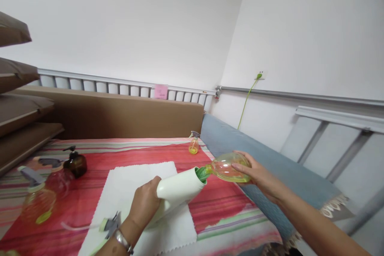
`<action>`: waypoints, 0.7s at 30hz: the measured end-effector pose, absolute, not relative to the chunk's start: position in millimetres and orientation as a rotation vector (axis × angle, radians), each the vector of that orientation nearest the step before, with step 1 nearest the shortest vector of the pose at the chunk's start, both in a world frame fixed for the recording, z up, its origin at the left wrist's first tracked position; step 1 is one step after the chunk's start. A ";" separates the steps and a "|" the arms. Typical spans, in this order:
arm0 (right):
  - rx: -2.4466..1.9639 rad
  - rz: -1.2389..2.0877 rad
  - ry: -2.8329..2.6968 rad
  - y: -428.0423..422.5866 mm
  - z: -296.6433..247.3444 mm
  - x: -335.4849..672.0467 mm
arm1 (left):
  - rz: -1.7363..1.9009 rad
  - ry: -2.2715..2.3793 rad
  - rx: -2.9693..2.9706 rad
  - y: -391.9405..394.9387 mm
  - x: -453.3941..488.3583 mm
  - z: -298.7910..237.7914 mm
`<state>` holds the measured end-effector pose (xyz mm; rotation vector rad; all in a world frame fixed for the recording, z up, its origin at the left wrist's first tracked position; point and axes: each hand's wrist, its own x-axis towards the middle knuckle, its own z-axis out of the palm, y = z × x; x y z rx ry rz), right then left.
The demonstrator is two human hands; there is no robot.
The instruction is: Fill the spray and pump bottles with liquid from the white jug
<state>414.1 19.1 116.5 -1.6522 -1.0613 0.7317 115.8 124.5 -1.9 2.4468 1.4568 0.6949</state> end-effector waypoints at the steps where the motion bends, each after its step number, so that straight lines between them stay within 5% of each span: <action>1: -1.659 0.727 -1.066 19.5 117.2 415.6 | 0.696 1.456 2.448 124.7 115.7 -2.0; 21: -1.697 0.611 -1.166 17.9 137.1 412.8 | 0.645 1.487 2.446 125.7 115.9 -1.8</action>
